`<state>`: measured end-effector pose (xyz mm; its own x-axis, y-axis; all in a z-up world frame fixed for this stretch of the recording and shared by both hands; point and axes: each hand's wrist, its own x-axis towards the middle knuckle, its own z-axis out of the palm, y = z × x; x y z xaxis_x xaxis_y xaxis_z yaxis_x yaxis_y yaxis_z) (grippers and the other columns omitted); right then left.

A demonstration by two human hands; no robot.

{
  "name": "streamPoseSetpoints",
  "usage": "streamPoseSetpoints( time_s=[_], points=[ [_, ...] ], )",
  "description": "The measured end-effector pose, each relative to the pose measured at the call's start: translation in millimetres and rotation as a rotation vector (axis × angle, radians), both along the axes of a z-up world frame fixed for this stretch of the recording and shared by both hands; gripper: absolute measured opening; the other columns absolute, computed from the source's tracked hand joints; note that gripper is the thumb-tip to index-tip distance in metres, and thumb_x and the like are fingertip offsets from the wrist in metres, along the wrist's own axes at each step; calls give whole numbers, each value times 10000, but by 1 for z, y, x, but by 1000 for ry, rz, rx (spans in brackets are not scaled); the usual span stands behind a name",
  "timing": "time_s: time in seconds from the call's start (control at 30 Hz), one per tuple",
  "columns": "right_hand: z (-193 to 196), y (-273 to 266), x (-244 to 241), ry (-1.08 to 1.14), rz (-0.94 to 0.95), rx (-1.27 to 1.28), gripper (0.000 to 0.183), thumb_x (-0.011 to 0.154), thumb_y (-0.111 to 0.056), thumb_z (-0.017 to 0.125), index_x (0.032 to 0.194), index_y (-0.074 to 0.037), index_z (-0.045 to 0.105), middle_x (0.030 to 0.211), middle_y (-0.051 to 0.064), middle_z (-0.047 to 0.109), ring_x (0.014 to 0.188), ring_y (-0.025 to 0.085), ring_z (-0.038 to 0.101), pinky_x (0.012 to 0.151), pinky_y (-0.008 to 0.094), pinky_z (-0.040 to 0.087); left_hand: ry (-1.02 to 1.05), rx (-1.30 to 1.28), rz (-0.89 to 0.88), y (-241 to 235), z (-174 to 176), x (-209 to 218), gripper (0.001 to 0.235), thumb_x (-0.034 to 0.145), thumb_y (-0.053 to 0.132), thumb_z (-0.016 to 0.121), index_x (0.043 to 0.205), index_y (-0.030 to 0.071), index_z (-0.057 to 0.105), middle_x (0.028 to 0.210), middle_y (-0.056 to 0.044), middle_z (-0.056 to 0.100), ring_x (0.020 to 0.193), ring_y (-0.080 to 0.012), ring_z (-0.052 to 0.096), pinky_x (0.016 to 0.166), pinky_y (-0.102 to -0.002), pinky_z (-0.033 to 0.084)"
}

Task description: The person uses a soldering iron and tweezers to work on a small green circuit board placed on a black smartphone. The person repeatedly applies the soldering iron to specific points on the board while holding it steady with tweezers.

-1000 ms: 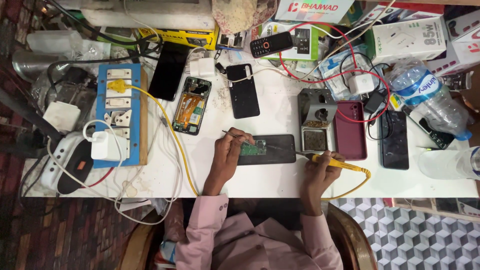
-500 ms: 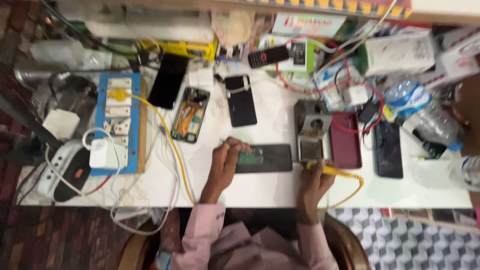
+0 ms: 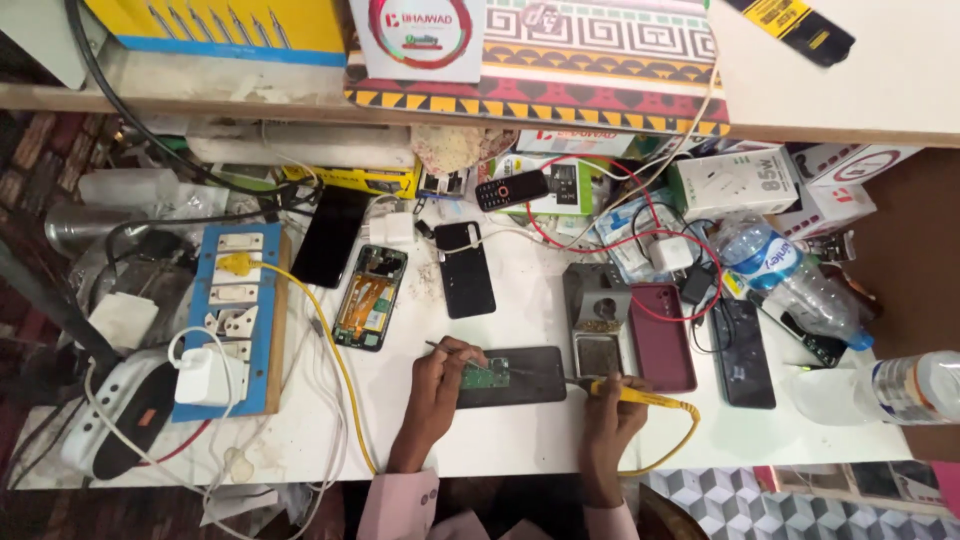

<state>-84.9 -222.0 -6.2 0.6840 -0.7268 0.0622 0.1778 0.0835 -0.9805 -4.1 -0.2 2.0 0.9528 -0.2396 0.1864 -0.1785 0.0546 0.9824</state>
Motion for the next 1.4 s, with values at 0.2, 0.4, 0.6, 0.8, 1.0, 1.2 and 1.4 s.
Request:
streamPoseSetpoints(
  time_s=[0.2, 0.4, 0.6, 0.8, 1.0, 1.2, 1.4],
  points=[
    [-2, -1, 0, 35, -5, -18, 231, 1080, -241, 589, 969, -58, 503, 715, 5, 518, 575, 47, 409, 501, 220, 315, 109, 75, -2, 1, 3, 1, 308, 1075, 184, 469, 947, 13, 691, 869, -84, 777, 688, -129, 621, 687, -294, 513],
    [3, 0, 4, -13, -3, -43, 180, 1075, -213, 568, 985, -80, 486, 713, -8, 513, 580, 43, 427, 509, 220, 337, 28, -28, -10, -1, 7, 3, 296, 1086, 167, 429, 958, 19, 651, 918, -95, 777, 862, -174, 728, 835, -318, 556],
    [4, 2, 3, 8, -12, -67, 182, 1065, -209, 569, 988, -74, 473, 734, -5, 530, 595, 38, 421, 524, 214, 332, -7, -73, -42, 1, 7, 1, 286, 1088, 128, 405, 957, 10, 630, 940, -112, 760, 917, -196, 733, 905, -336, 561],
    [4, 2, 4, 61, -40, -37, 189, 1056, -217, 568, 984, -74, 468, 692, 22, 511, 555, 54, 412, 495, 226, 324, -3, -41, -36, 1, 8, 3, 309, 1079, 135, 403, 992, 7, 670, 958, -104, 770, 918, -173, 715, 892, -315, 546],
    [5, 3, 2, 21, -41, 24, 191, 1038, -215, 583, 993, -77, 458, 755, 5, 549, 600, 45, 458, 528, 214, 370, 73, 30, -17, 1, 3, 0, 301, 1073, 165, 434, 973, 8, 671, 948, -70, 801, 551, -83, 483, 560, -272, 449],
    [7, 2, 1, 2, 10, -40, 225, 1074, -236, 578, 965, -57, 496, 717, 0, 515, 571, 47, 406, 499, 217, 302, 54, -23, -39, 2, 6, 0, 278, 1055, 163, 373, 1205, 31, 566, 999, -59, 787, 529, -50, 472, 507, -226, 434],
    [5, 1, 6, -24, 4, -67, 228, 1064, -245, 582, 973, -70, 467, 707, -14, 503, 570, 39, 415, 500, 213, 322, 69, 9, 9, 0, 4, 4, 233, 1080, 173, 429, 1221, 38, 556, 951, -91, 790, 554, -65, 486, 530, -240, 448]
  ],
)
